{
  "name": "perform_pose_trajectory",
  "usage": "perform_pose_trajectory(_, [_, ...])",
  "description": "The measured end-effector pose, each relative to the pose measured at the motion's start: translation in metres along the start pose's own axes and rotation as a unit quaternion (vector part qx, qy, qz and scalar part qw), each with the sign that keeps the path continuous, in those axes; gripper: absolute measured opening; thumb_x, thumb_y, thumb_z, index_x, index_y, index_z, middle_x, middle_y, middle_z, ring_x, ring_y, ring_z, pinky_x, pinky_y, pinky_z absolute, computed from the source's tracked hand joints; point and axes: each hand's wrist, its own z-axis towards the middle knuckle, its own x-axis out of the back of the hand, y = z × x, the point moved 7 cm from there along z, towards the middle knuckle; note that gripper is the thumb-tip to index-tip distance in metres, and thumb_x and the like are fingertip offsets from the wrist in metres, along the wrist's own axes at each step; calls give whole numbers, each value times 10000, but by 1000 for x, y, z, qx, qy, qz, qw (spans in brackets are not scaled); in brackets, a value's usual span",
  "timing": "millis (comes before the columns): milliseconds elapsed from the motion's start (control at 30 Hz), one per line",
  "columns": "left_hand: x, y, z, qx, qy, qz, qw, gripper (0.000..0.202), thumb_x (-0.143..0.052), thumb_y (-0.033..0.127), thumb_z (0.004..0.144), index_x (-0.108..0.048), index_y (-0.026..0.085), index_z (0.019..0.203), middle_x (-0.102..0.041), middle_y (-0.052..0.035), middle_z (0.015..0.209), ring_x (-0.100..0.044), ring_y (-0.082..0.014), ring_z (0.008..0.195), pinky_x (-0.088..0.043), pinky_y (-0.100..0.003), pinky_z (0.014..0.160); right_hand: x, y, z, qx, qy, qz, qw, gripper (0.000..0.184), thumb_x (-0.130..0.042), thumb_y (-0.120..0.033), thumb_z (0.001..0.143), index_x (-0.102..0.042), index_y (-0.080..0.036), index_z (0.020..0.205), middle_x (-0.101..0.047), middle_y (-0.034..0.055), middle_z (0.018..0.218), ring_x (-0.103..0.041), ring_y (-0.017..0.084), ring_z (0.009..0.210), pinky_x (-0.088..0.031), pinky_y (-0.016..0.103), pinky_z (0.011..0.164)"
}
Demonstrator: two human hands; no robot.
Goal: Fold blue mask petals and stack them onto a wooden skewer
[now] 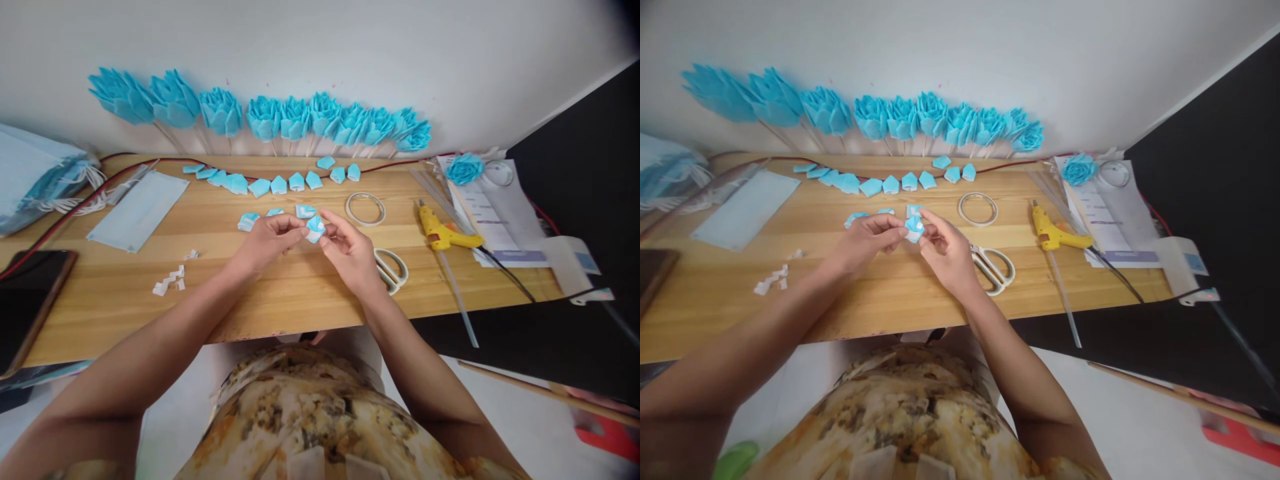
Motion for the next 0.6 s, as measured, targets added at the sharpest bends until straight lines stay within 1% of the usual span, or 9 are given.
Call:
perform_pose_trajectory(133, [0, 1, 1, 2, -2, -1, 1000, 247, -747, 409, 692, -680, 175, 735, -540, 36, 588, -397, -75, 518, -321, -232, 490, 5, 3, 1, -15, 18, 23, 999, 416, -619, -352, 894, -657, -268, 1299, -732, 57, 1076, -684, 214, 999, -566, 415, 935])
perform_pose_trajectory(200, [-1, 0, 0, 10, -5, 2, 1000, 249, -743, 410, 695, -684, 172, 738, -528, 37, 576, -393, -78, 519, -311, -235, 489, 8, 3, 1, -12, 32, 30, 999, 381, -621, -368, 904, -669, -275, 1271, -731, 57, 1088, -683, 213, 989, -561, 426, 945])
perform_pose_trajectory(300, [-3, 0, -1, 16, -14, 21, 1000, 249, -731, 414, 710, -688, 170, 739, -507, 42, 556, -383, -81, 521, -290, -241, 496, 9, 2, 2, -10, 38, 47, 998, 337, -646, -368, 898, -694, -281, 1220, -726, 32, 995, -673, 191, 897, -559, 409, 913])
perform_pose_trajectory(433, [-6, 2, -2, 0, -29, 41, 999, 234, -721, 401, 734, -686, 169, 732, -505, 45, 564, -383, -80, 534, -295, -243, 513, 7, 2, 2, -9, 37, 41, 998, 342, -687, -355, 860, -708, -271, 1191, -679, -2, 853, -627, 160, 799, -549, 351, 802])
perform_pose_trajectory(500, [-5, 0, -2, 7, -24, 28, 999, 252, -716, 416, 752, -698, 167, 786, -507, 45, 569, -391, -81, 530, -308, -239, 509, 7, 2, 2, -8, 45, 35, 998, 349, -685, -347, 853, -708, -272, 1193, -665, -7, 838, -613, 153, 784, -543, 337, 772])
perform_pose_trajectory(600, [-1, -2, -1, 13, -3, 7, 1000, 336, -706, 440, 789, -730, 163, 978, -506, 51, 574, -406, -87, 523, -343, -236, 516, 9, 2, 2, -10, 60, 35, 998, 346, -675, -331, 850, -710, -281, 1191, -652, -11, 823, -605, 151, 774, -544, 332, 758])
